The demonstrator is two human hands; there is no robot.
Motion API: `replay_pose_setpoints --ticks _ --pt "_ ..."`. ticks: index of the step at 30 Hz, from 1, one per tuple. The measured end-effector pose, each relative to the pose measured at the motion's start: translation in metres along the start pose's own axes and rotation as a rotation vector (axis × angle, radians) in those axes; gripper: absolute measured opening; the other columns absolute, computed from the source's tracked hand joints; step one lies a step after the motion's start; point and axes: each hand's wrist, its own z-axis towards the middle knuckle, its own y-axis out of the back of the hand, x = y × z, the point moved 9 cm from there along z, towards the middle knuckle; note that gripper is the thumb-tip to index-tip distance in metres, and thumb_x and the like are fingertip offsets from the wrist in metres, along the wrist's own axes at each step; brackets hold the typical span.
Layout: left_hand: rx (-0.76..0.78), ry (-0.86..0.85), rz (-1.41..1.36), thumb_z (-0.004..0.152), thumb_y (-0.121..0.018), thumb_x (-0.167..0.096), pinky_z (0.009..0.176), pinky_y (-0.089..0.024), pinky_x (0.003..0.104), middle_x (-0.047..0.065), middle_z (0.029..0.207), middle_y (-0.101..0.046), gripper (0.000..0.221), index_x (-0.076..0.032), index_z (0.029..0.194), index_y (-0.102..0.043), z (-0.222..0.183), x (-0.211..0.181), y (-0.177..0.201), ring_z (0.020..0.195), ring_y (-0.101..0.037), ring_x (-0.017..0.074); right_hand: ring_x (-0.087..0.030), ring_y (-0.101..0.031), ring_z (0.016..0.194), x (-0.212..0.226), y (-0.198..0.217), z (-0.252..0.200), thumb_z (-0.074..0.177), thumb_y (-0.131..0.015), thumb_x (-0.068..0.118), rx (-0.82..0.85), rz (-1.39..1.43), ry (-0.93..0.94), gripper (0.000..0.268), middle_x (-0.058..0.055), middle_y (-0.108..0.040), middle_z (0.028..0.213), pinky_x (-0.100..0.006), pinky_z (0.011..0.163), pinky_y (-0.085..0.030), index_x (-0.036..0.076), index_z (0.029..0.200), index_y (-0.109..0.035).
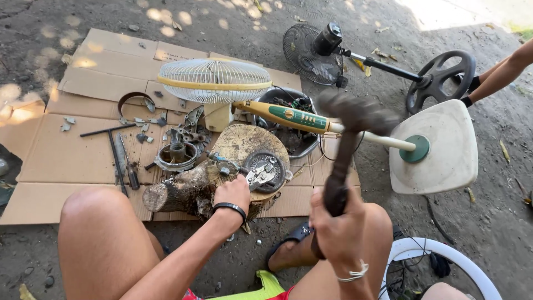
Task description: Disassembling a fan motor assembly using a wrench and hammer on a wooden block
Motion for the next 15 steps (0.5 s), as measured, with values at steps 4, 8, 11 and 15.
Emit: replay_pose_setpoints --ticks 4,8,11,15 --pt "0.014 -0.004 0.001 0.104 -0.046 -0.014 0.059 -0.063 0.036 0.013 0.079 -0.073 0.017 -0.002 0.098 -0.058 -0.002 -0.002 0.001 0.066 -0.074 0.0238 -0.008 -0.048 0.046 0.004 -0.010 0.005 0.094 -0.061 -0.004 -0.094 0.227 -0.004 0.014 -0.005 -0.056 0.066 -0.021 0.038 -0.042 0.007 0.097 -0.052" --pt "-0.018 0.024 -0.041 0.102 -0.049 -0.014 0.058 -0.062 0.036 0.014 0.077 -0.072 0.016 -0.003 0.097 -0.058 0.005 0.002 -0.016 0.065 -0.072 0.0243 -0.013 -0.058 0.042 -0.088 -0.032 -0.014 0.085 -0.067 -0.001 0.021 -0.361 -0.053 0.009 -0.003 -0.065 0.064 -0.024 0.036 -0.049 0.004 0.090 -0.061" --pt "-0.106 0.021 -0.070 0.099 -0.049 -0.011 0.061 -0.062 0.042 0.016 0.079 -0.073 0.014 -0.004 0.093 -0.061 0.014 0.007 -0.023 0.069 -0.075 0.0299 -0.017 -0.062 0.046 -0.149 -0.040 -0.044 0.081 -0.069 0.004 0.219 -0.594 -0.386 0.013 -0.005 -0.070 0.065 -0.031 0.043 -0.050 0.005 0.093 -0.064" --pt "-0.055 0.015 -0.054 0.100 -0.049 -0.011 0.059 -0.063 0.042 0.015 0.079 -0.073 0.015 -0.004 0.094 -0.060 0.006 0.002 -0.021 0.068 -0.075 0.0290 -0.021 -0.055 0.050 -0.148 -0.037 -0.065 0.076 -0.068 0.009 0.180 -0.544 -0.373 0.008 -0.008 -0.067 0.060 -0.037 0.056 -0.049 0.004 0.079 -0.061"
